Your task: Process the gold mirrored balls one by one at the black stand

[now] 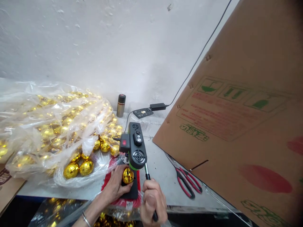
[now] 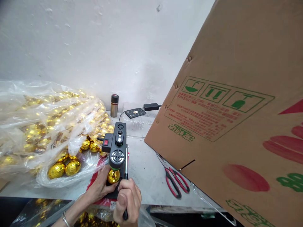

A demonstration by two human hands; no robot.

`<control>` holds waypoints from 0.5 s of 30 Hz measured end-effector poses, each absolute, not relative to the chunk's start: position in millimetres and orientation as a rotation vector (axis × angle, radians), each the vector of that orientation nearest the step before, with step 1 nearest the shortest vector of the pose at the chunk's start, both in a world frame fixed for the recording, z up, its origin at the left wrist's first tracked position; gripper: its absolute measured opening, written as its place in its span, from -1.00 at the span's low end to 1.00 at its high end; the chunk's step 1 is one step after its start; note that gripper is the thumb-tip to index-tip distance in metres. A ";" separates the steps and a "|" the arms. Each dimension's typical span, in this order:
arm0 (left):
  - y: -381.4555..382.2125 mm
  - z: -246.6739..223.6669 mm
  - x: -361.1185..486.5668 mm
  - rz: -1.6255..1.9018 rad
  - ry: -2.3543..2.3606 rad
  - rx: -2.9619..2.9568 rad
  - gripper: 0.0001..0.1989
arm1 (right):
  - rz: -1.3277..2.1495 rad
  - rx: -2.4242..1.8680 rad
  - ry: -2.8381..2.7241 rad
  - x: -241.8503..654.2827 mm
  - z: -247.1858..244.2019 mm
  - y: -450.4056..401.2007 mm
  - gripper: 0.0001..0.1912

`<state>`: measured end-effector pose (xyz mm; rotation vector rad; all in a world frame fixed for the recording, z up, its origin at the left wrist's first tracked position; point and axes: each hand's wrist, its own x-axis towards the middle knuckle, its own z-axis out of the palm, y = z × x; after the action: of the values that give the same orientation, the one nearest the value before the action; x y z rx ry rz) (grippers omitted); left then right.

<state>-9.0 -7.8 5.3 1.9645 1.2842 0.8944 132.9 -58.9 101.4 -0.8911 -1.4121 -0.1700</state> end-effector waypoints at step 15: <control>-8.7 4.3 -3.2 0.896 1.292 1.916 -0.49 | -0.130 -0.873 -1.156 112.5 95.2 -50.1 -0.54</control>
<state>-3.2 -8.7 4.3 1.9156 1.2919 0.8956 112.5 -50.1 95.2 -0.8726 -1.1563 -0.1299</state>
